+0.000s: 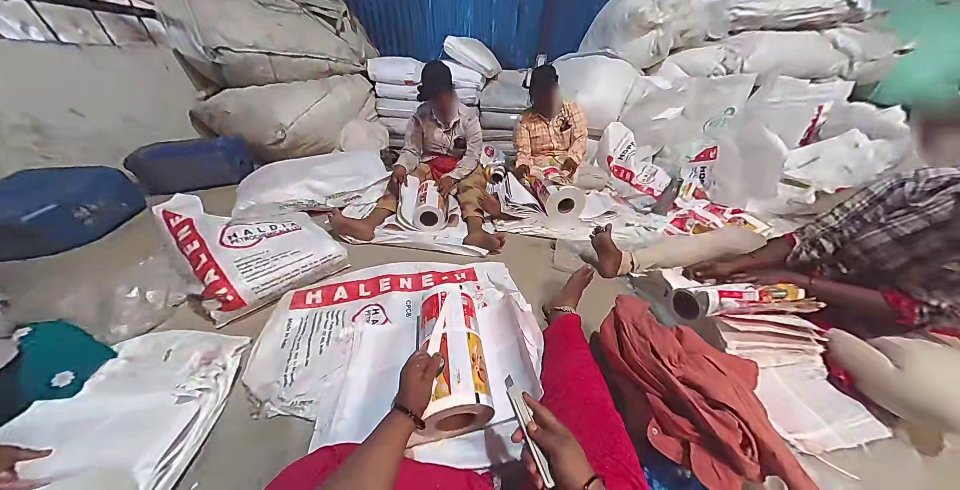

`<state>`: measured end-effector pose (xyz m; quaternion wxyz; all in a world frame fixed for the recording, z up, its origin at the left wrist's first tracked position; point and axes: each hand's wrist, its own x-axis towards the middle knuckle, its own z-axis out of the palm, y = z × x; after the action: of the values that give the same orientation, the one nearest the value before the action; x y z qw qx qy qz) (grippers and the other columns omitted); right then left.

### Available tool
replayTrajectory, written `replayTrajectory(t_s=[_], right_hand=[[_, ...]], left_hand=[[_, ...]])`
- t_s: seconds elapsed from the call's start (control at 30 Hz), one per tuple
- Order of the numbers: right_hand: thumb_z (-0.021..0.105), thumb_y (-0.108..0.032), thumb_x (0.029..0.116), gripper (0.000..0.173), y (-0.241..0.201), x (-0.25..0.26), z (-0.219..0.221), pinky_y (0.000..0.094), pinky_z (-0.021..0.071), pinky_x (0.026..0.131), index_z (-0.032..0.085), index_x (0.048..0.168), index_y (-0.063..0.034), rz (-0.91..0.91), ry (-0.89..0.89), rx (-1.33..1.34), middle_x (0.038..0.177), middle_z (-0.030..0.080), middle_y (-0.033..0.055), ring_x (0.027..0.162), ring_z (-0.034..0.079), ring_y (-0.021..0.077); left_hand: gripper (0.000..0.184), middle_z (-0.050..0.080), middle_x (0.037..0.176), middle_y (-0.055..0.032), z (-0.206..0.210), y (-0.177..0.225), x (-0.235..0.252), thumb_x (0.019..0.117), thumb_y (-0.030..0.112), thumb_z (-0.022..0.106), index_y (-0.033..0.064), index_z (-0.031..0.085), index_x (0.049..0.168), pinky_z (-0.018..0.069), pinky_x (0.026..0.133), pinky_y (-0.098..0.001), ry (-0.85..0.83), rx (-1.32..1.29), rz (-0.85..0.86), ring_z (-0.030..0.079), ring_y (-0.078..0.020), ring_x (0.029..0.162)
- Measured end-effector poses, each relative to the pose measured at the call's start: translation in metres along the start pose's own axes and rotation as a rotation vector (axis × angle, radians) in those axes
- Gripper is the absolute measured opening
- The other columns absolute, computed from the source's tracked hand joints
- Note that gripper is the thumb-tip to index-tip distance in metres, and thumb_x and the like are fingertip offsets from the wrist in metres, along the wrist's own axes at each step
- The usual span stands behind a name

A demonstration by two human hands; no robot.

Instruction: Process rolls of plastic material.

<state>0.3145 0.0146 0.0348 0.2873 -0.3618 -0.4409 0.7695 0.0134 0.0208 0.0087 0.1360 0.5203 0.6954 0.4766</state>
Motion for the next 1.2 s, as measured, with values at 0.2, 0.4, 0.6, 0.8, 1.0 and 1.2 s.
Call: replayTrajectory(t_s=[0.2,0.4,0.6,0.8,1.0,1.2], right_hand=[[0.04,-0.013,0.1062,0.058,-0.005,0.001,0.001,0.0249,0.0438,0.044,0.028,0.163,-0.017,0.031,0.025,-0.018,0.091,0.069,0.0146,0.049,0.053,0.0115],[0.061,-0.009,0.0966,0.069,-0.03,-0.026,0.023,0.0289,0.0571,0.07,0.033,0.16,-0.0038,-0.441,0.363,-0.586,0.134,0.064,0.0128,0.081,0.066,0.0094],[0.06,-0.032,0.0991,0.069,-0.073,-0.017,0.03,0.0284,0.0554,0.092,0.026,0.16,-0.0279,-1.408,0.59,-1.141,0.125,0.06,0.0042,0.106,0.063,0.0075],[0.064,-0.015,0.0881,0.087,-0.073,0.023,0.04,0.0465,0.0524,0.101,0.022,0.161,0.0053,-0.77,0.686,-1.079,0.154,0.042,0.0299,0.125,0.059,0.0319],[0.063,-0.029,0.0989,0.08,-0.154,0.008,0.072,0.0214,0.0544,0.089,0.021,0.159,0.0025,-1.326,0.616,-0.941,0.138,0.053,0.0164,0.104,0.062,0.0031],[0.054,-0.001,0.0927,0.079,-0.237,0.033,0.079,0.0271,0.0532,0.054,0.012,0.16,-0.0044,-1.044,0.611,-0.47,0.104,0.058,0.0087,0.065,0.059,0.0102]], left_hand=[[0.031,0.057,0.151,-0.0074,-0.016,0.027,0.011,0.0914,0.036,0.073,0.0055,0.079,0.096,0.0318,0.122,-0.0516,-0.257,0.408,0.032,0.038,-0.0358,0.148],[0.061,0.044,0.153,-0.0298,-0.035,0.036,0.005,0.0901,0.034,0.077,-0.005,0.06,0.133,0.0437,0.112,-0.0612,-0.311,0.303,-0.355,0.049,-0.0466,0.137],[0.051,0.047,0.153,-0.0286,-0.033,0.021,0.009,0.1009,0.037,0.064,-0.0039,0.065,0.131,0.0351,0.117,-0.0622,-0.495,0.321,-0.282,0.044,-0.047,0.143],[0.044,0.041,0.162,-0.0173,-0.036,0.028,0.01,0.1058,0.035,0.054,0.0021,0.067,0.133,0.0407,0.116,-0.0555,-0.517,0.361,-0.256,0.049,-0.037,0.142],[0.042,0.049,0.156,-0.0173,-0.044,0.027,0.018,0.1047,0.032,0.057,0.0001,0.068,0.13,0.041,0.114,-0.0598,-0.561,0.31,-0.219,0.052,-0.0386,0.139],[0.044,0.063,0.141,-0.0181,-0.044,0.042,0.018,0.1049,0.035,0.053,0.0093,0.063,0.14,0.047,0.105,-0.0637,-0.54,0.341,-0.244,0.06,-0.0393,0.13]])
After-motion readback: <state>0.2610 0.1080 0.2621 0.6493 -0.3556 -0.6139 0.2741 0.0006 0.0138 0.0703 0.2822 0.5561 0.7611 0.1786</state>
